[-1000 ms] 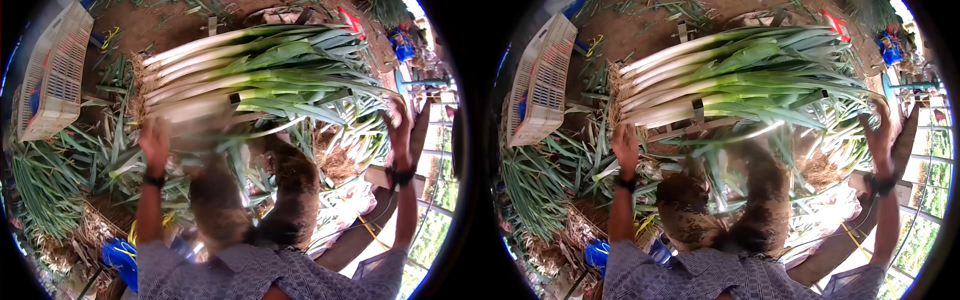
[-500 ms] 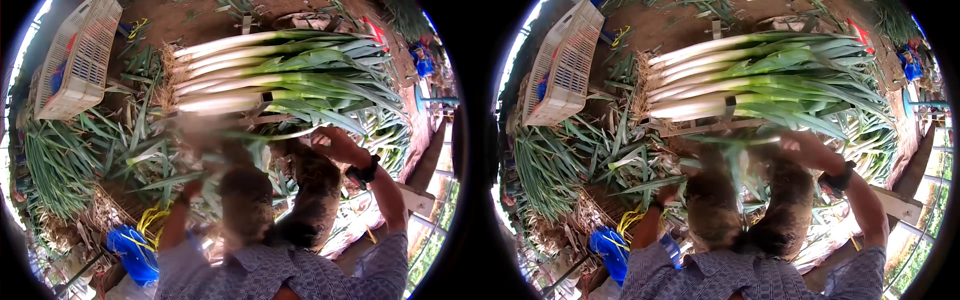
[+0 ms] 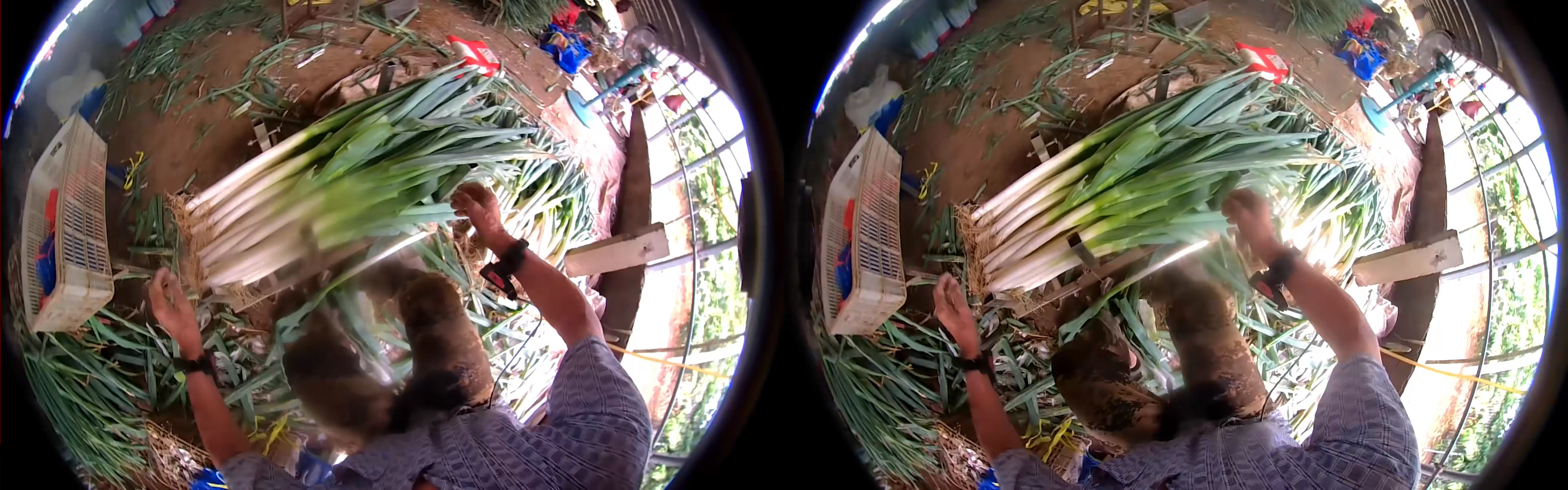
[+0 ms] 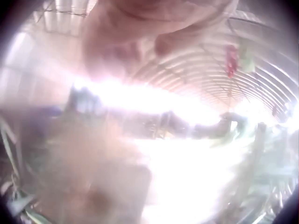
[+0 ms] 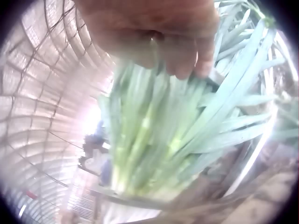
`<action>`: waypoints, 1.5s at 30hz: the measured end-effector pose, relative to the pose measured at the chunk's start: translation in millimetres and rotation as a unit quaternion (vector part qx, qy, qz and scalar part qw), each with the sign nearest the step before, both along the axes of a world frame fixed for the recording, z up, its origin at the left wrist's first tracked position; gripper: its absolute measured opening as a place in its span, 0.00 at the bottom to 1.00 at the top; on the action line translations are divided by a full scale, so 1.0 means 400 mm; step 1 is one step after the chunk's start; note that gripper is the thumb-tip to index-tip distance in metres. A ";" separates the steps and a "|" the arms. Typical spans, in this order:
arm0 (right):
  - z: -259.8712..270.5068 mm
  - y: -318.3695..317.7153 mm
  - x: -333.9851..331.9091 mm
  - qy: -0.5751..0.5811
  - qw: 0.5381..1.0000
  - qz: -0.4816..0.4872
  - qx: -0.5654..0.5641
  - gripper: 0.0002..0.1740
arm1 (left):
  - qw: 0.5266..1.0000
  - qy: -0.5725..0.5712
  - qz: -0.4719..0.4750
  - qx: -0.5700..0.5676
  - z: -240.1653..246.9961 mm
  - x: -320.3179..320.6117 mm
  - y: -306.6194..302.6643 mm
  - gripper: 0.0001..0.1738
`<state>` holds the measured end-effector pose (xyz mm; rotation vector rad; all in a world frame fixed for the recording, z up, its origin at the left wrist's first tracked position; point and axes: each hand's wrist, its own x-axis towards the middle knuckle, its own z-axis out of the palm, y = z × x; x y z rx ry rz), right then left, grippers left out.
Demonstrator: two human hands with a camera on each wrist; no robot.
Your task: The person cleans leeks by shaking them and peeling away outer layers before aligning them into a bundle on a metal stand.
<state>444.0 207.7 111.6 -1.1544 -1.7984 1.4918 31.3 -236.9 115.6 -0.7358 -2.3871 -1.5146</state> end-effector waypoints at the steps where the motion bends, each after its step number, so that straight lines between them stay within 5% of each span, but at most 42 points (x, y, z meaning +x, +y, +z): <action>1: -0.056 0.029 0.020 -0.083 0.990 0.085 0.073 0.12 | 0.998 0.017 -0.018 -0.054 0.047 -0.005 0.026 0.12; 3: -0.126 0.000 0.043 -0.267 0.906 0.244 0.221 0.09 | 0.986 -0.071 -0.145 0.039 0.007 0.008 0.058 0.12; 5: -0.249 -0.012 0.060 -0.225 0.867 0.385 0.224 0.11 | 0.972 -0.090 -0.216 -0.006 -0.014 0.065 0.086 0.12; 7: -0.250 -0.044 0.015 -0.344 0.826 0.404 0.189 0.19 | 0.923 -0.164 -0.307 -0.162 -0.034 0.162 0.111 0.07; 8: -0.257 -0.044 -0.016 -0.354 0.837 0.410 0.078 0.21 | 0.896 -0.195 -0.348 -0.195 -0.078 0.194 0.100 0.10; 11: -0.444 -0.017 -0.068 -0.290 0.817 0.478 0.144 0.27 | 0.829 -0.203 -0.411 -0.319 -0.217 0.266 0.039 0.14; 12: -0.464 -0.020 -0.112 -0.348 0.775 0.503 0.159 0.25 | 0.799 -0.192 -0.433 -0.370 -0.276 0.285 0.003 0.13; 13: -0.488 -0.023 -0.153 -0.403 0.729 0.524 0.174 0.23 | 0.816 -0.271 -0.412 -0.303 -0.298 0.312 -0.017 0.13; 15: -0.573 -0.010 -0.190 -0.328 0.745 0.498 0.299 0.20 | 0.823 -0.409 -0.360 -0.157 -0.325 0.368 -0.030 0.14; 18: -0.635 0.006 -0.217 -0.362 0.720 0.505 0.310 0.19 | 0.812 -0.391 -0.390 -0.190 -0.331 0.346 0.003 0.15; 20: -0.631 0.003 -0.202 -0.373 0.712 0.512 0.303 0.18 | 0.726 -0.522 -0.352 -0.276 -0.351 0.307 0.072 0.17; 23: -0.561 -0.013 -0.125 -0.357 0.717 0.524 0.289 0.17 | 0.739 -0.295 -0.489 -0.358 -0.260 0.314 0.243 0.15; 27: -0.311 -0.040 -0.008 -0.310 0.745 0.522 0.278 0.17 | 0.639 -0.520 -0.513 -0.244 -0.105 0.346 0.410 0.18; 29: -0.068 -0.034 0.035 -0.355 0.753 0.479 0.278 0.14 | 0.615 -0.481 -0.552 -0.293 0.038 0.363 0.486 0.19; 30: 0.038 -0.015 0.096 -0.274 0.745 0.415 0.445 0.14 | 0.619 -0.438 -0.578 -0.301 0.097 0.380 0.507 0.17; 31: 0.148 0.001 0.177 -0.252 0.758 0.365 0.479 0.13 | 0.622 -0.395 -0.602 -0.308 0.139 0.399 0.518 0.16; 34: 0.472 0.021 0.399 -0.234 0.812 0.219 0.488 0.09 | 0.605 -0.407 -0.616 -0.299 0.220 0.462 0.518 0.15; 37: 0.659 0.017 0.620 -0.166 0.804 0.018 0.571 0.08 | 0.592 -0.396 -0.631 -0.306 0.250 0.519 0.511 0.15; 40: 0.610 0.027 0.831 -0.197 0.826 -0.168 0.501 0.11 | 0.588 -0.403 -0.626 -0.315 0.264 0.563 0.499 0.14; 43: 0.387 0.095 0.967 -0.166 0.889 -0.273 0.328 0.12 | 0.613 -0.381 -0.614 -0.320 0.284 0.562 0.490 0.16; 45: 0.186 0.162 1.023 -0.188 0.874 -0.336 0.296 0.10 | 0.644 -0.379 -0.585 -0.315 0.277 0.535 0.470 0.15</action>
